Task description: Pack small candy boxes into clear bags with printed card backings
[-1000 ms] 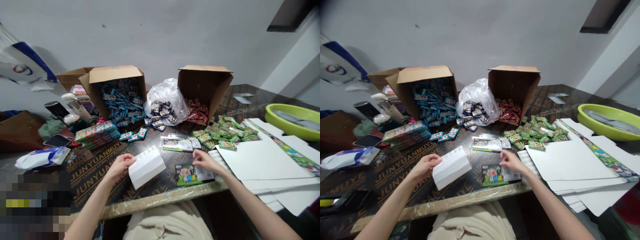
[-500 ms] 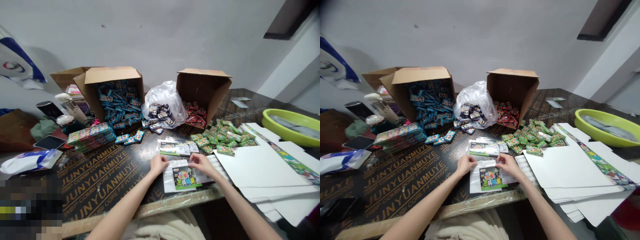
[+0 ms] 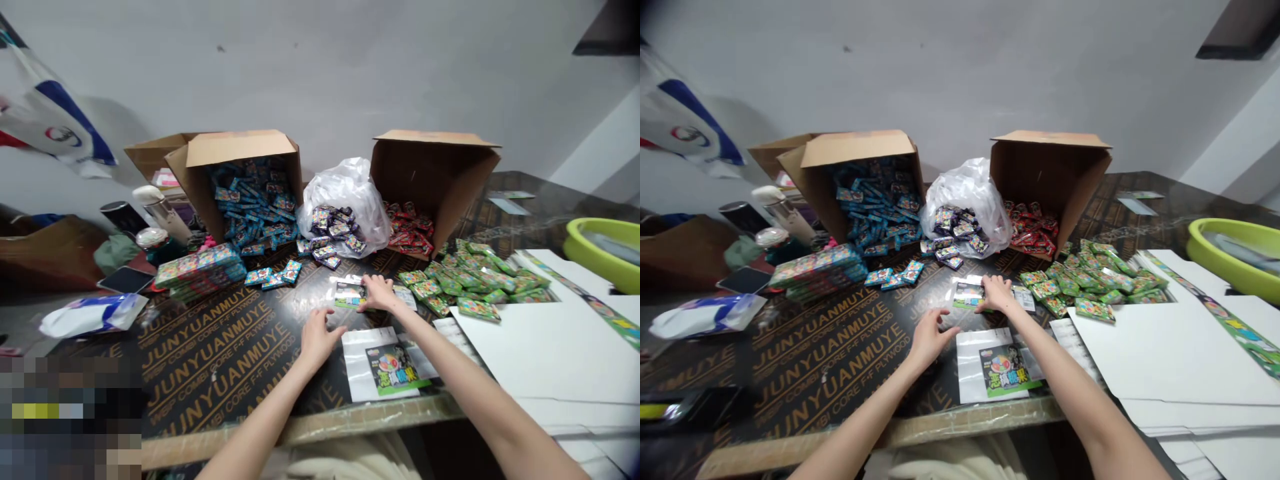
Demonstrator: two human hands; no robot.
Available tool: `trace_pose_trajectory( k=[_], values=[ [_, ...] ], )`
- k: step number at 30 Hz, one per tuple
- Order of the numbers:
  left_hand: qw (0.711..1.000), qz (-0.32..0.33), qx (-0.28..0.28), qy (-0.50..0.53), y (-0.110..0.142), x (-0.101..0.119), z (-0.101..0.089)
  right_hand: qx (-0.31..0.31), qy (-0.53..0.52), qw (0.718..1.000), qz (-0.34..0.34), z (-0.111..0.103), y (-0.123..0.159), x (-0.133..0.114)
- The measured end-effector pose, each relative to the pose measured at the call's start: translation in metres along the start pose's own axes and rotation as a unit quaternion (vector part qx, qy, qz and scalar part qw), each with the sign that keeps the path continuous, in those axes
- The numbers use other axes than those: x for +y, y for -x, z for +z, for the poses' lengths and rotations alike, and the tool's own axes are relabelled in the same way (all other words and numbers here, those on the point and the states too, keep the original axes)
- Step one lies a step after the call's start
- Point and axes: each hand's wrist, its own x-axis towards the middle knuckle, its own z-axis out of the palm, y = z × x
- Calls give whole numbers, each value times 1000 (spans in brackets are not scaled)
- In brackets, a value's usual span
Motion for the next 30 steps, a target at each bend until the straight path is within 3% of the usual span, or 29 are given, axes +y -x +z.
trace_pose_trajectory(
  k=[5, 11, 15, 18, 20, 22, 24, 25, 26, 28, 30],
  values=[
    [998, -13, 10, 53, 17, -26, -33, -29, 10, 1000, 1, 3, -13, 7],
    [989, -28, -4, 144, 37, -35, -41, -26, -15, 1000, 2, -9, -25, 3],
    [975, -50, -18, 216, 45, -37, -52, 10, -78, 997, -23, -36, -26, -2],
    [954, -74, -26, 290, 48, -38, -68, 68, -129, 989, -35, -68, -10, -18],
    [910, -84, -13, 406, 50, -34, -78, 117, -217, 968, -51, -86, 12, -41],
    [837, -71, -16, 543, 51, -24, -83, 144, -410, 897, -75, -92, 40, -74],
    [761, -51, -60, 644, 55, -9, -82, 119, -554, 822, -59, -83, 66, -110],
    [727, -46, -89, 679, 57, 0, -79, 104, -592, 798, -42, -75, 78, -126],
    [696, -47, -112, 708, 61, 8, -76, 102, -605, 790, -26, -65, 87, -140],
    [650, -60, -137, 745, 69, 20, -71, 168, -570, 805, 4, -46, 101, -158],
    [636, -73, -138, 756, 78, 24, -69, 274, -479, 834, 16, -35, 110, -163]
  ],
)
